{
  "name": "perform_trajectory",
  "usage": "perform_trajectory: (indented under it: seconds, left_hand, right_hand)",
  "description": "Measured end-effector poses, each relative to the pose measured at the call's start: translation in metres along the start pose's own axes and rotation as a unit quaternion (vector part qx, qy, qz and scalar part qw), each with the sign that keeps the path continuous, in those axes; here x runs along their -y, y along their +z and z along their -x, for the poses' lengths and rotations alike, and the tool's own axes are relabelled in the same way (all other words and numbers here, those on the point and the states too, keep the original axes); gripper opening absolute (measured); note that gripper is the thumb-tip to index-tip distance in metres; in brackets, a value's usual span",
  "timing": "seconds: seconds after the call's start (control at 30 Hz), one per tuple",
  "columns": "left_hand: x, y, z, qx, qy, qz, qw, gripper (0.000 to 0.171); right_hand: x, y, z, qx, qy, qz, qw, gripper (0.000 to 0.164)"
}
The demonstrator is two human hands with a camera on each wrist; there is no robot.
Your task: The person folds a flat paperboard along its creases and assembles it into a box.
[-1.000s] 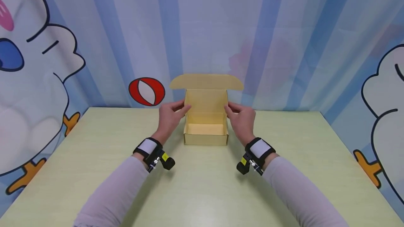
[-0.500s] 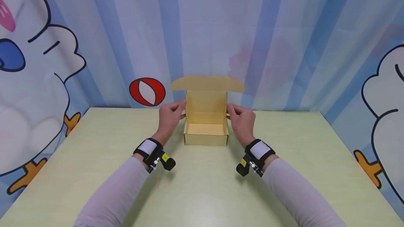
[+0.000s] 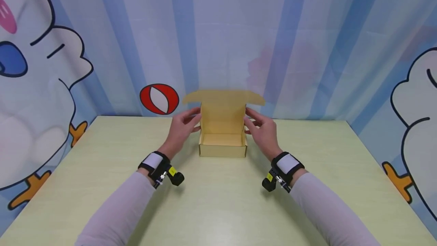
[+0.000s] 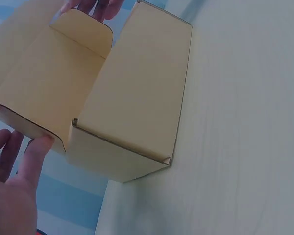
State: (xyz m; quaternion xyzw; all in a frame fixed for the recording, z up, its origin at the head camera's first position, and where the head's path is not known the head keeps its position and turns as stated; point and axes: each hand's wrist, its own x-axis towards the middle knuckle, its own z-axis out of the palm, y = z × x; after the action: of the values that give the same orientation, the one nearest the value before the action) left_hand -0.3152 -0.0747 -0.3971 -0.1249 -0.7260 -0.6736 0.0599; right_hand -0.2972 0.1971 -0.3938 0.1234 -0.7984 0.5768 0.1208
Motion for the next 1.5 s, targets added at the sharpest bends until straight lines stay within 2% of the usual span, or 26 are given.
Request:
perform_trajectory:
  seconds: [0.17, 0.4, 0.63, 0.9, 1.0, 1.13, 1.27, 1.37, 1.5]
  left_hand:
    - [0.0, -0.004, 0.002, 0.041, -0.01, 0.004, 0.9991, 0.043]
    - [0.003, -0.009, 0.004, 0.072, -0.015, 0.001, 0.9973, 0.044]
    - [0.008, -0.014, 0.008, 0.082, 0.004, -0.035, 0.996, 0.044]
    - [0.012, -0.015, 0.01, 0.094, 0.03, -0.036, 0.9945, 0.038]
    - [0.014, -0.016, 0.012, 0.101, 0.027, -0.054, 0.993, 0.039]
    - [0.016, -0.017, 0.014, 0.11, 0.017, -0.071, 0.9912, 0.038]
    - [0.018, -0.018, 0.016, 0.127, 0.017, -0.06, 0.9899, 0.042]
    - [0.019, -0.019, 0.016, 0.141, 0.042, -0.081, 0.9858, 0.046]
    - [0.021, -0.021, 0.017, 0.148, 0.082, -0.14, 0.9756, 0.041]
  right_hand:
    - [-0.006, -0.006, 0.003, 0.029, -0.024, 0.018, 0.999, 0.049]
    - [-0.009, -0.012, 0.006, 0.059, -0.011, 0.016, 0.998, 0.053]
    - [-0.012, -0.019, 0.01, 0.085, 0.002, 0.029, 0.996, 0.05]
    - [-0.017, -0.024, 0.013, 0.098, 0.004, 0.058, 0.994, 0.045]
    - [-0.021, -0.025, 0.015, 0.099, 0.011, 0.051, 0.994, 0.041]
    - [-0.026, -0.025, 0.019, 0.105, 0.002, 0.013, 0.994, 0.043]
    - [-0.03, -0.026, 0.023, 0.12, -0.005, -0.023, 0.992, 0.048]
    - [-0.034, -0.029, 0.025, 0.14, -0.015, -0.036, 0.989, 0.048]
    - [-0.038, -0.035, 0.025, 0.162, -0.053, 0.008, 0.985, 0.069]
